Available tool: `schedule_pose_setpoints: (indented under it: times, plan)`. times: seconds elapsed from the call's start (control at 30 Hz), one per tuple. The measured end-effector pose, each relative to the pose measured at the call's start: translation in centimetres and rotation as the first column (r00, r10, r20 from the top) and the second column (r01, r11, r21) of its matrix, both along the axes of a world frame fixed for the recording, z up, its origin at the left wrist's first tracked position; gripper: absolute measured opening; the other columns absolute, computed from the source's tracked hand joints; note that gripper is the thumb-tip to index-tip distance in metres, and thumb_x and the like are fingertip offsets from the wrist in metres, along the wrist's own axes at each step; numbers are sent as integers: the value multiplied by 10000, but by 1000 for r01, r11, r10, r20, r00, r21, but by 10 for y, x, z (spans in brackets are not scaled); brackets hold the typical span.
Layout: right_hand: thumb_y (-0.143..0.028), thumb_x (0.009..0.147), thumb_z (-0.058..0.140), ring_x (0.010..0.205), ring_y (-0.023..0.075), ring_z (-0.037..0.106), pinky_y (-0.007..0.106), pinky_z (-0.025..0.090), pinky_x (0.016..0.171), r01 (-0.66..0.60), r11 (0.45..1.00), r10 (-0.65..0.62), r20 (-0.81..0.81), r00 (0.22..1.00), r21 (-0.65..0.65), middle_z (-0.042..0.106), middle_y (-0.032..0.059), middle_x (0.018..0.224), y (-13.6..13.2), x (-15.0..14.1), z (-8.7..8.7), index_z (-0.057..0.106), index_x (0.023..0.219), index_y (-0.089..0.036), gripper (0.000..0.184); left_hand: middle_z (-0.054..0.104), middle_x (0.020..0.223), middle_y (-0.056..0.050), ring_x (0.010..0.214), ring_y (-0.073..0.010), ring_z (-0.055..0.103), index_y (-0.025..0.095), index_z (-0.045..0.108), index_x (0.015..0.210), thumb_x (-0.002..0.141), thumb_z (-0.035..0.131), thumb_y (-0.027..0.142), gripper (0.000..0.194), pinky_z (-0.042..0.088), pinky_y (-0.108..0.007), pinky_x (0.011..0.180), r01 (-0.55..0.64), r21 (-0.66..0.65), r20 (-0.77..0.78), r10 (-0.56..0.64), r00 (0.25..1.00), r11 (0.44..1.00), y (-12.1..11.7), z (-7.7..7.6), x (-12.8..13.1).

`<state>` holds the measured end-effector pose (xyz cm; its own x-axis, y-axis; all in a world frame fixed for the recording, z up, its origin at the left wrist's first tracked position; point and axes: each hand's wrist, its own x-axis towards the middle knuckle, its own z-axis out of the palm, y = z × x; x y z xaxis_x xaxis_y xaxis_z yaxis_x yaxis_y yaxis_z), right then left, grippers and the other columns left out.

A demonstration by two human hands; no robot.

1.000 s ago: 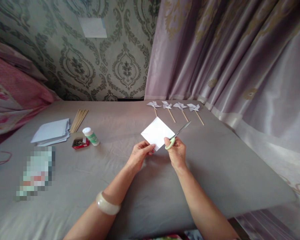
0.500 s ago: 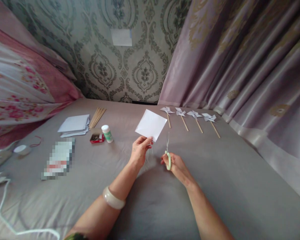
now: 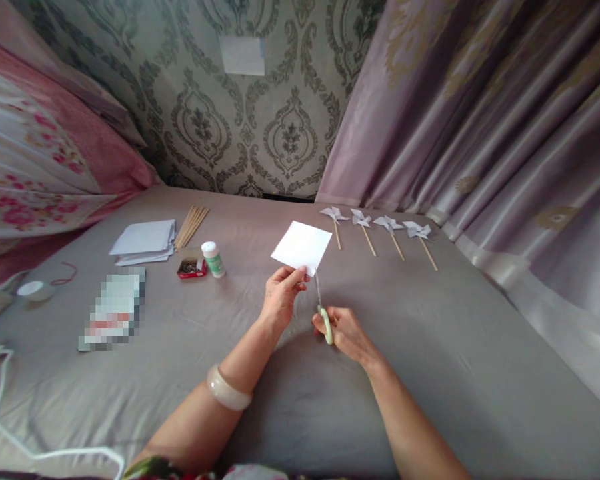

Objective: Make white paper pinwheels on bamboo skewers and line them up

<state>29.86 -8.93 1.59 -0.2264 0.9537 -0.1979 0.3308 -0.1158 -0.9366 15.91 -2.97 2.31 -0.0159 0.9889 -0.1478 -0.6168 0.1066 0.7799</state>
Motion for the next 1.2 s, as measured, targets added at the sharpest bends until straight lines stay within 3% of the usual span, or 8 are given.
schedule_pose_setpoints:
  times: [1.2]
  plan:
    - [-598, 634, 697, 464, 84, 391, 235, 321, 476, 104, 995, -104, -22, 994, -3, 504, -29, 484, 1, -3, 3, 523, 525, -178, 468, 631, 656, -14, 617, -92, 575, 138, 625, 625, 573, 813, 308, 259, 439, -219, 592, 29, -5, -13, -29, 999, 1000, -3, 2, 3]
